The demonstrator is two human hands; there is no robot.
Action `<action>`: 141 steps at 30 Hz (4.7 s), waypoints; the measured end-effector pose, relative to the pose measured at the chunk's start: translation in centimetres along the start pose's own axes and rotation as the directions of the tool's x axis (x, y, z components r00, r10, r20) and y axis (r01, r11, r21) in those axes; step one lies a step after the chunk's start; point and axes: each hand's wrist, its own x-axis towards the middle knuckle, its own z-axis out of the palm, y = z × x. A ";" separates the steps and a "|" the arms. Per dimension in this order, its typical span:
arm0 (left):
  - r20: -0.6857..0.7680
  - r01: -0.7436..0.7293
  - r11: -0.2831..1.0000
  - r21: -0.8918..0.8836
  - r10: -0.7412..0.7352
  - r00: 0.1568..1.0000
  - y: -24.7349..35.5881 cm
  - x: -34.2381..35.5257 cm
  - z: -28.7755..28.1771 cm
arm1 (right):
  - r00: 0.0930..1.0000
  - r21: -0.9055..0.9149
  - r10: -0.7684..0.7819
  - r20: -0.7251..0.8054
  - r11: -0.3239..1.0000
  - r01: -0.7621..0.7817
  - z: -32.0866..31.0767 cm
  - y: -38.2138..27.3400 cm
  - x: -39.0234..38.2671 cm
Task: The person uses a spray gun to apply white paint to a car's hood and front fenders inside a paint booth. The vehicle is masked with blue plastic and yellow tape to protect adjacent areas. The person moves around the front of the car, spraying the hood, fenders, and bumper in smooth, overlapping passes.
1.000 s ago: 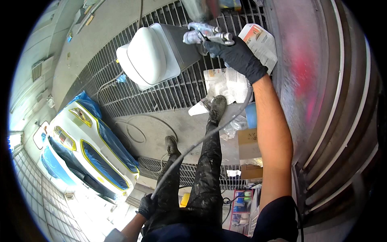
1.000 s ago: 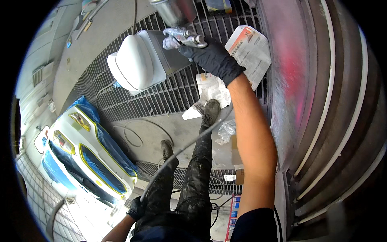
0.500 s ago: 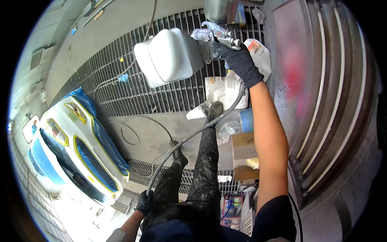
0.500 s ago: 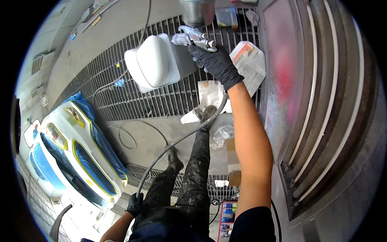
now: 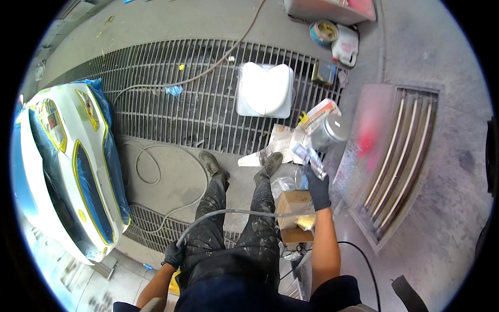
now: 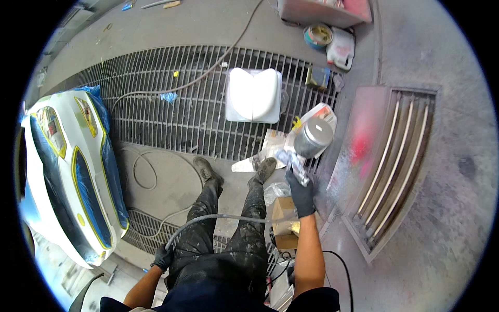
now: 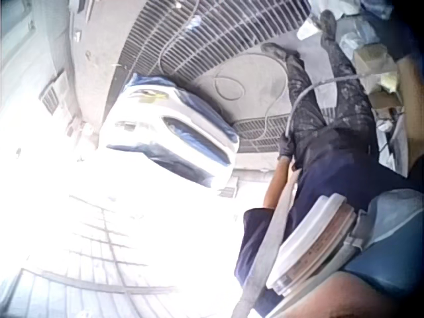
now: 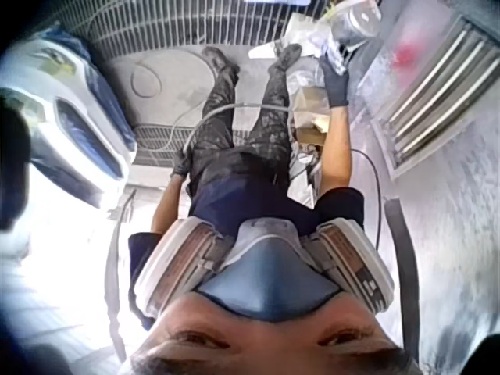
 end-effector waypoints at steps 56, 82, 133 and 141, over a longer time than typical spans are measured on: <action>0.207 0.412 0.221 -0.884 -0.605 0.769 -3.9 28.6 -56.0 | 0.097 -0.289 0.290 0.952 0.748 0.598 141.2 -25.3 6.6; 0.506 0.598 0.217 -0.771 -0.361 0.784 13.6 44.6 -51.4 | 0.276 -0.354 0.242 0.930 0.785 0.508 146.2 -11.2 28.8; 0.354 0.558 0.197 -0.806 -0.595 0.721 12.1 48.4 -71.2 | 0.235 -0.412 0.340 0.911 0.788 0.457 156.6 -35.6 34.9; 0.244 0.385 0.100 -0.917 -0.624 0.742 8.1 57.6 -82.4 | -0.045 -0.224 0.344 0.938 0.699 0.679 173.8 -41.0 33.6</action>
